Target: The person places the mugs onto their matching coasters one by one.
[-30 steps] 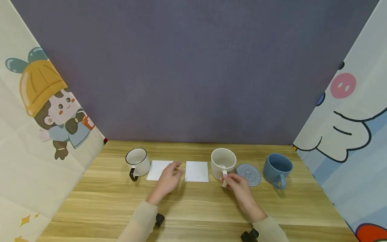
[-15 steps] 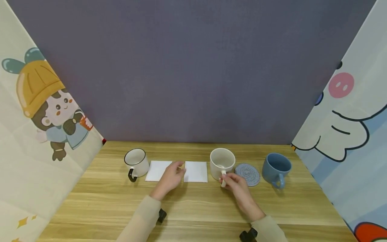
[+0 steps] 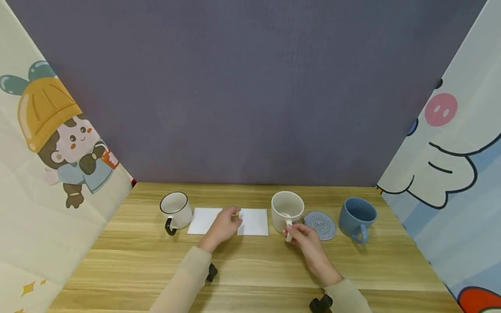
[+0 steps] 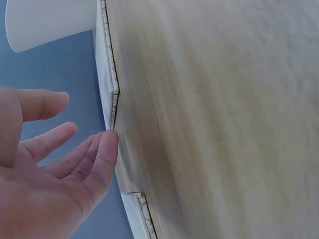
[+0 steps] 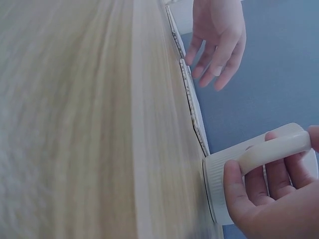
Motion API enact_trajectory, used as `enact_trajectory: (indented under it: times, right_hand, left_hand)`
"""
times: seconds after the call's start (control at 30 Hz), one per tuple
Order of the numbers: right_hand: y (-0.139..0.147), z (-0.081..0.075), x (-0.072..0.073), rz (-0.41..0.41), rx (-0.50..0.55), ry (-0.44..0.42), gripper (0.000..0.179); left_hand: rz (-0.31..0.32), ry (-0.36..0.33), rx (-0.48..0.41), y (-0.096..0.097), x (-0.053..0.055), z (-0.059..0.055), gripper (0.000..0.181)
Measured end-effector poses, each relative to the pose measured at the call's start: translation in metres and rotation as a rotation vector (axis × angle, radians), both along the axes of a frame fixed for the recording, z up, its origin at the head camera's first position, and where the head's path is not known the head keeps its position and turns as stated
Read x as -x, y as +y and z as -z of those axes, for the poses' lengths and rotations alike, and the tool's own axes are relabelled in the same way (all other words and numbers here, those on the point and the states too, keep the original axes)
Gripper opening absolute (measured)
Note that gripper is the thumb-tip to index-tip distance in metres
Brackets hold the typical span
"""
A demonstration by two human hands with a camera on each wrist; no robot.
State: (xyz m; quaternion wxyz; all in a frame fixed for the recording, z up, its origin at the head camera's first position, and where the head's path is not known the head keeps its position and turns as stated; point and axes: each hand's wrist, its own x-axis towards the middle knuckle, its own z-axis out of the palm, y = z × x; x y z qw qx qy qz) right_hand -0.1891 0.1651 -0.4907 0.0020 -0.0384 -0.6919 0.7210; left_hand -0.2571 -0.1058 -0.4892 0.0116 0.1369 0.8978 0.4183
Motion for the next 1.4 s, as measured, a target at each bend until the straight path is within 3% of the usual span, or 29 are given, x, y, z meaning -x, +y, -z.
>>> enact_trajectory:
  times: [0.7, 1.13, 1.4]
  right_hand:
    - [-0.0035, -0.0011, -0.0012, -0.013, 0.033, -0.030, 0.029]
    - [-0.0065, -0.0039, -0.0016, -0.033, 0.110, -0.034, 0.029]
    - [-0.0064, -0.0080, -0.0002, -0.058, 0.186, -0.097, 0.031]
  left_hand:
    - [0.015, -0.032, 0.085, -0.0006, 0.0053, 0.0038, 0.047]
    - [0.026, -0.056, 0.141, 0.0010, 0.0083, 0.0037, 0.046]
    - [0.043, -0.047, 0.147, 0.0012, 0.0102, 0.0026, 0.045]
